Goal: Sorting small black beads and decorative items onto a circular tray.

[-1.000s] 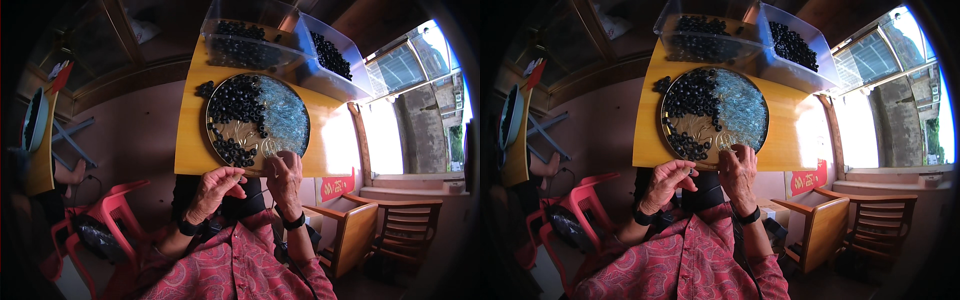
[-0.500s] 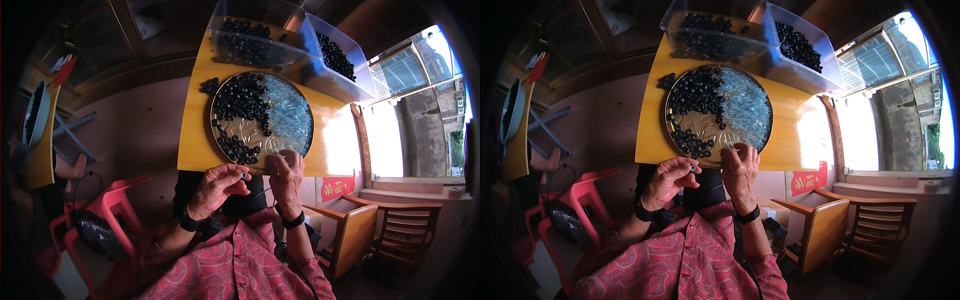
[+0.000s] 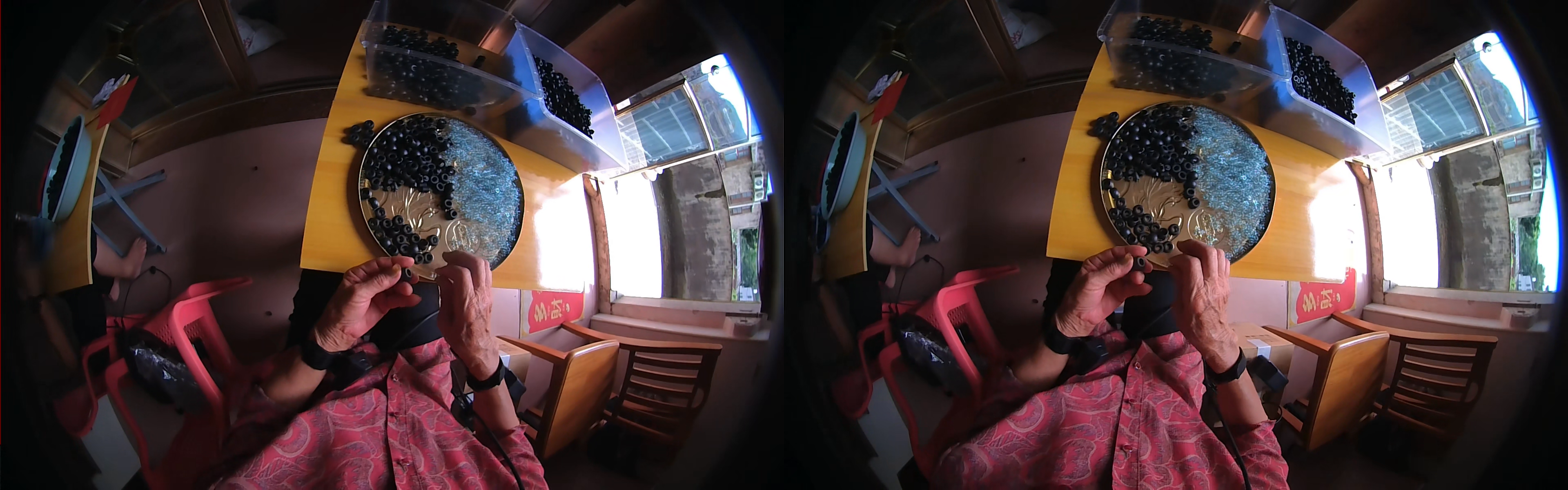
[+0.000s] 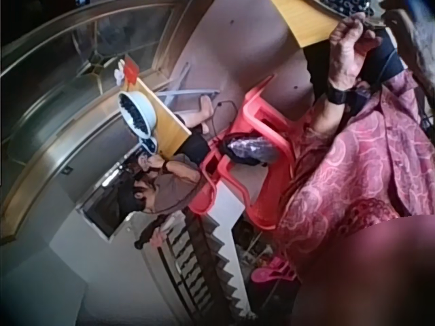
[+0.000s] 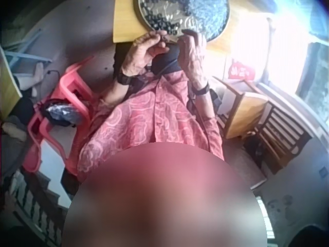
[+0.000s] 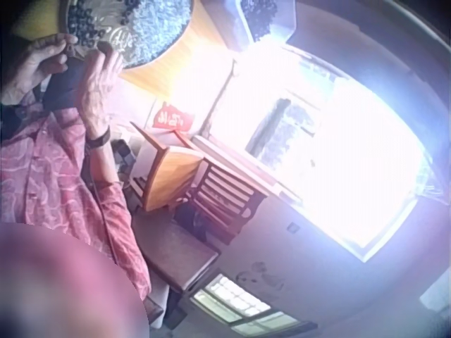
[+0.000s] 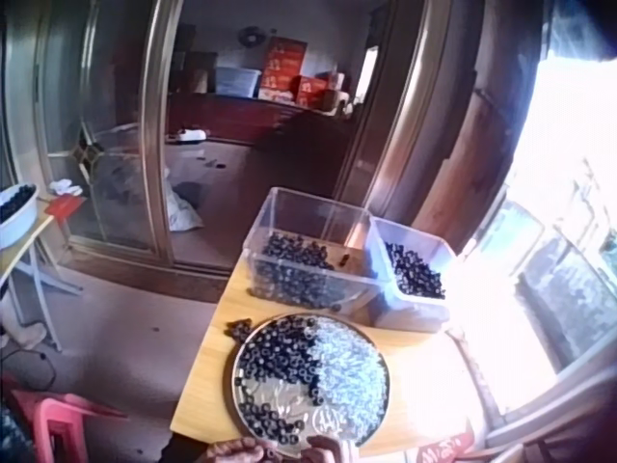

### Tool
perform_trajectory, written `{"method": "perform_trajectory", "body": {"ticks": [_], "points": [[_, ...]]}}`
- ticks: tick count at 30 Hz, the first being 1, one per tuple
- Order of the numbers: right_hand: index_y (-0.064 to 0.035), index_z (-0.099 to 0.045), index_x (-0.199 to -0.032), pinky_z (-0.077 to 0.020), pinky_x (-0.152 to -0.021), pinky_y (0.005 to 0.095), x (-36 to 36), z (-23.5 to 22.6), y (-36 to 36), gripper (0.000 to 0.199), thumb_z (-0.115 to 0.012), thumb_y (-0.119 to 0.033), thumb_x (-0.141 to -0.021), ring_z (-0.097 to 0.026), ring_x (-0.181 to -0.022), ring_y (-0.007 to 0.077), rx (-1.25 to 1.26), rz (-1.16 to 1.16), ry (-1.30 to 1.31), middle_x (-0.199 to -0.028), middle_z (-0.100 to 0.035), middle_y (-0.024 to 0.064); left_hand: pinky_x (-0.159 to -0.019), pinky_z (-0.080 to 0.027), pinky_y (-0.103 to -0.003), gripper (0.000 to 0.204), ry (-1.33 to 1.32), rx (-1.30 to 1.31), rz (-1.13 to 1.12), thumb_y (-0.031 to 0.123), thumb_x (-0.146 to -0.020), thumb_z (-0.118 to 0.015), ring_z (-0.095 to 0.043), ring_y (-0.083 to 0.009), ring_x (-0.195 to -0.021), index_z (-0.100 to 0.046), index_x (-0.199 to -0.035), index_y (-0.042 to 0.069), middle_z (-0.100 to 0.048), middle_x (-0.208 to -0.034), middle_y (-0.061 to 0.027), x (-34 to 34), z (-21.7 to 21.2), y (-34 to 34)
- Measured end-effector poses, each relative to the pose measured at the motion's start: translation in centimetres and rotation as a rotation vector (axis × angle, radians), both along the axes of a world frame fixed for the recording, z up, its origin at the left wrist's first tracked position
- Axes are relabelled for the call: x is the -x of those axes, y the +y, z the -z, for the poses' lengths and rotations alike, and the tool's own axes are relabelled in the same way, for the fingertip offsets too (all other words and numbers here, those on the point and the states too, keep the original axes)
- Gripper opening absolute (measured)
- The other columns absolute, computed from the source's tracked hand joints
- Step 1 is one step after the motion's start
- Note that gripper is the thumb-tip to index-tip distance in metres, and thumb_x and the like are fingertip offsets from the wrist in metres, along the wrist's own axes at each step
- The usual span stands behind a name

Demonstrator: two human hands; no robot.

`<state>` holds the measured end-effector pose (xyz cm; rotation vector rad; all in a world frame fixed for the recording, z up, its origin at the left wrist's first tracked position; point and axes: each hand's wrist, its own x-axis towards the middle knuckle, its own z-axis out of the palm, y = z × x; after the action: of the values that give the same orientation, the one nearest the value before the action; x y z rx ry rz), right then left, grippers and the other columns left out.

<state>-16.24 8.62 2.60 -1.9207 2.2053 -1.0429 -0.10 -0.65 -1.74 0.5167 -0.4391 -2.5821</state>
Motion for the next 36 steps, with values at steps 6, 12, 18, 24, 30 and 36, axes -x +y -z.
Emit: {"method": "perform_trajectory", "body": {"ticks": [6,12,18,24,30,36], "points": [[-0.0025,-0.054,-0.101,-0.0444,-0.079,0.0434,-1.1,-0.5,-0.2,0.023,-0.060,0.005,-0.079,-0.054,-0.094,0.0352,0.015,-0.053,-0.080,-0.108,-0.055,0.0165,-0.085,-0.059,-0.038,0.027,0.018,0.014,-0.049,0.010,-0.095,-0.058,-0.067,-0.0146,-0.088,-0.060,-0.120,0.001,-0.066,-0.103,-0.0117,-0.1,0.2,0.1],[-0.0022,-0.055,-0.100,-0.0452,-0.079,0.0436,-1.7,-1.2,-0.2,0.022,-0.060,0.004,-0.080,-0.055,-0.094,0.0357,0.006,-0.102,-0.067,-0.108,-0.055,0.0171,-0.087,-0.058,-0.037,0.026,-0.010,0.050,-0.033,0.008,-0.096,-0.056,-0.068,-0.0175,-0.090,-0.060,-0.121,0.002,-0.067,-0.107,-0.0126,-0.5,-0.5,0.1],[-0.0019,-0.054,-0.101,-0.0452,-0.078,0.0437,-2.2,-1.6,-0.5,0.025,-0.060,0.006,-0.078,-0.055,-0.094,0.0360,-0.018,-0.119,-0.043,-0.108,-0.055,0.0180,-0.090,-0.056,-0.038,0.025,0.008,0.065,-0.062,0.007,-0.096,-0.054,-0.068,-0.0189,-0.093,-0.060,-0.121,0.002,-0.066,-0.110,-0.0128,-0.5,-0.4,0.2],[-0.0019,-0.055,-0.103,-0.0454,-0.079,0.0438,-2.5,-2.0,-0.6,0.028,-0.060,0.007,-0.077,-0.055,-0.095,0.0364,-0.022,-0.123,-0.039,-0.109,-0.054,0.0181,-0.090,-0.056,-0.037,0.024,0.036,0.103,-0.066,0.007,-0.096,-0.055,-0.068,-0.0203,-0.094,-0.062,-0.118,0.002,-0.067,-0.108,-0.0112,-0.7,-0.6,0.3],[-0.0016,-0.055,-0.103,-0.0452,-0.081,0.0440,-2.8,-1.9,-0.8,0.029,-0.060,0.006,-0.076,-0.054,-0.096,0.0363,-0.056,-0.140,-0.036,-0.110,-0.054,0.0184,-0.089,-0.056,-0.033,0.023,0.023,0.168,-0.074,0.005,-0.096,-0.055,-0.068,-0.0200,-0.093,-0.062,-0.118,0.000,-0.066,-0.111,-0.0108,-1.0,-0.8,0.3],[-0.0011,-0.055,-0.102,-0.0438,-0.082,0.0432,-2.3,-1.8,-0.8,0.027,-0.058,0.005,-0.076,-0.053,-0.096,0.0350,-0.109,-0.169,0.043,-0.110,-0.054,0.0171,-0.087,-0.054,-0.028,0.023,-0.082,0.325,-0.027,0.007,-0.095,-0.057,-0.067,-0.0172,-0.092,-0.063,-0.116,-0.001,-0.066,-0.108,-0.0085,-1.0,-0.9,0.1]]}}
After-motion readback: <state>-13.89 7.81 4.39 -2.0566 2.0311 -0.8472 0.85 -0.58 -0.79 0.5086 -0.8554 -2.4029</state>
